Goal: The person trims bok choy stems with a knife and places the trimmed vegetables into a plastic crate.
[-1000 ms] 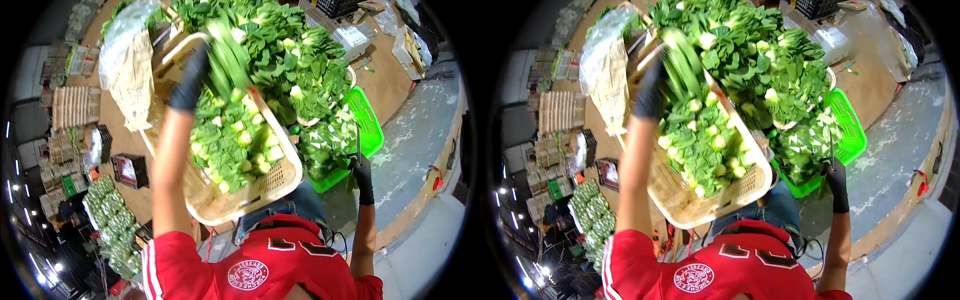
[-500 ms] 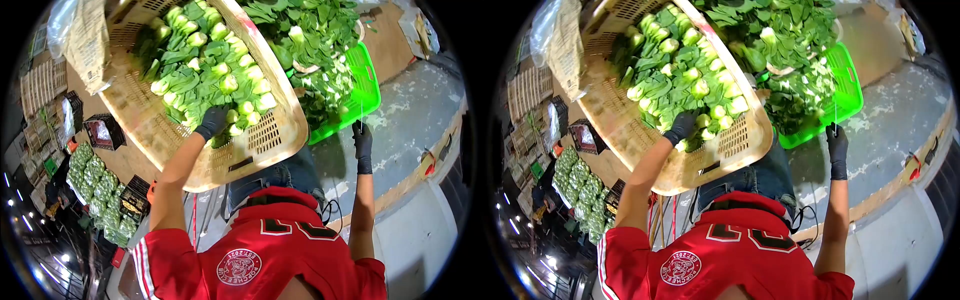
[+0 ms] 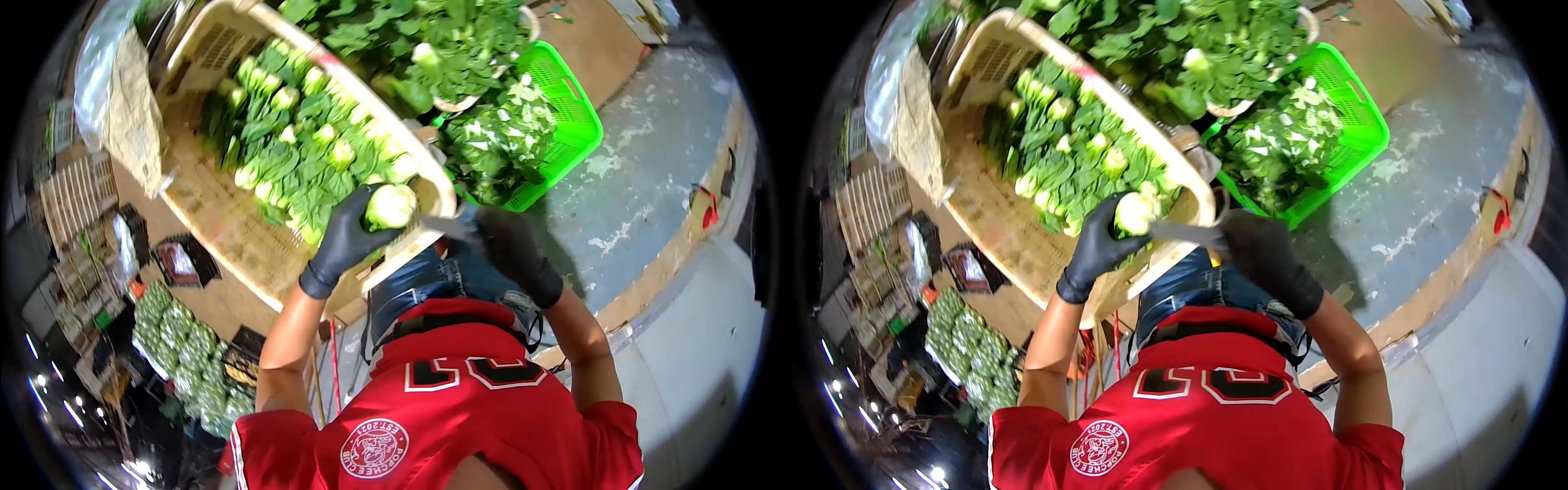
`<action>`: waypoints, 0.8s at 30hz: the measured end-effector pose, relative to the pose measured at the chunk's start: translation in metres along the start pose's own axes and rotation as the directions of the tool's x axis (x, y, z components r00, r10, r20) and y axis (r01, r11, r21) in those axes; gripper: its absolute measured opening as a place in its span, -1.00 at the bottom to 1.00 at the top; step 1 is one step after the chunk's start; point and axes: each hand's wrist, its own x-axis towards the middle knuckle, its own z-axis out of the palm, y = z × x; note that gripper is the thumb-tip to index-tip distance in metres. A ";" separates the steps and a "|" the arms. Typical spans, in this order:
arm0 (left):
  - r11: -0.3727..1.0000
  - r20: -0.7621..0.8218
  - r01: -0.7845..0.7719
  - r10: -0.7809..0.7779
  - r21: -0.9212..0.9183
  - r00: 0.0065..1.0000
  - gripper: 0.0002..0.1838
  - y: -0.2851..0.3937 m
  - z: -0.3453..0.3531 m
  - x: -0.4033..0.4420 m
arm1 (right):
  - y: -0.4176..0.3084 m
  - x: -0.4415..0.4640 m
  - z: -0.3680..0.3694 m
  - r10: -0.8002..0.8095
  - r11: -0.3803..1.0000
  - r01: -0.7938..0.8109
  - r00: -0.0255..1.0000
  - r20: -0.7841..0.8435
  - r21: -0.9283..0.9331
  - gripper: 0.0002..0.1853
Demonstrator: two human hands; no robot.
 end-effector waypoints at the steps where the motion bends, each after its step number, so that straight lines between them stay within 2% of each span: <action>1: 0.997 -0.008 -0.072 0.072 0.033 0.997 -0.38 0.026 0.003 0.007 | -0.013 0.003 -0.012 -0.036 0.996 0.037 0.999 0.015 -0.080 -0.81; 2: 0.990 0.013 -0.139 0.139 0.027 0.990 -0.38 0.045 0.007 0.014 | -0.022 0.002 -0.022 -0.064 0.985 0.069 0.997 0.037 -0.160 -0.84; 4: 0.993 0.011 -0.069 0.070 -0.092 0.997 -0.40 0.082 0.023 0.021 | -0.017 -0.011 -0.036 -0.064 0.965 0.075 0.997 0.050 -0.251 -0.84; 6: 0.994 0.042 -0.100 0.102 -0.038 0.994 -0.42 0.098 0.036 0.028 | -0.011 -0.024 -0.043 -0.050 0.946 0.061 0.998 0.044 -0.318 -0.84; 7: 0.993 0.040 -0.118 0.118 -0.003 0.992 -0.43 0.103 0.042 0.030 | -0.019 -0.024 -0.055 0.012 0.975 -0.024 0.998 -0.056 -0.220 -0.85; 10: 0.982 0.057 -0.184 0.181 0.040 0.982 -0.43 0.115 0.059 0.036 | -0.016 -0.039 -0.068 0.068 0.982 -0.090 0.989 -0.134 -0.168 -0.85; 11: 0.969 0.071 -0.237 0.233 0.066 0.970 -0.42 0.121 0.065 0.039 | -0.003 -0.044 -0.066 0.168 0.979 -0.184 0.971 -0.171 -0.086 -0.85; 12: 0.953 0.085 -0.291 0.284 0.088 0.955 -0.42 0.126 0.070 0.043 | 0.024 -0.051 -0.057 0.267 0.962 -0.272 0.943 -0.200 -0.002 -0.84; 13: 0.962 0.118 -0.274 0.270 0.015 0.956 -0.39 0.125 0.076 0.045 | 0.058 -0.060 -0.048 0.359 0.933 -0.350 0.908 -0.217 0.082 -0.84; 14: 0.962 0.127 -0.271 0.272 -0.026 0.954 -0.39 0.130 0.080 0.046 | 0.110 -0.074 -0.033 0.445 0.895 -0.430 0.880 -0.169 0.115 -0.81; 15: 0.961 0.133 -0.267 0.274 -0.066 0.953 -0.39 0.135 0.085 0.047 | 0.125 -0.089 -0.036 0.521 0.852 -0.522 0.837 -0.170 0.039 -0.79; 16: 0.960 0.128 -0.259 0.271 -0.106 0.954 -0.38 0.139 0.091 0.050 | 0.125 -0.089 -0.042 0.560 0.828 -0.553 0.805 -0.195 0.096 -0.77; 18: 0.966 0.141 -0.249 0.257 -0.073 0.956 -0.39 0.140 0.101 0.057 | 0.106 -0.097 -0.050 0.656 0.754 -0.618 0.726 -0.206 0.225 -0.73; 19: 0.959 0.130 -0.285 0.283 -0.006 0.950 -0.40 0.142 0.108 0.062 | 0.094 -0.090 -0.045 0.481 0.827 -0.257 0.784 -0.394 0.500 -0.59; 21: 0.928 0.123 -0.334 0.316 0.164 0.941 -0.40 0.142 0.122 0.070 | 0.044 -0.066 -0.074 0.341 0.884 -0.126 0.833 -0.436 0.450 -0.43; 22: 0.890 0.162 -0.387 0.357 0.239 0.920 -0.33 0.139 0.124 0.072 | 0.028 -0.059 -0.084 0.288 0.929 -0.157 0.876 -0.386 0.336 -0.36; 24: 0.874 0.203 -0.405 0.360 0.268 0.911 -0.24 0.139 0.124 0.075 | 0.030 -0.047 -0.070 0.287 0.932 -0.140 0.848 -0.446 0.333 -0.42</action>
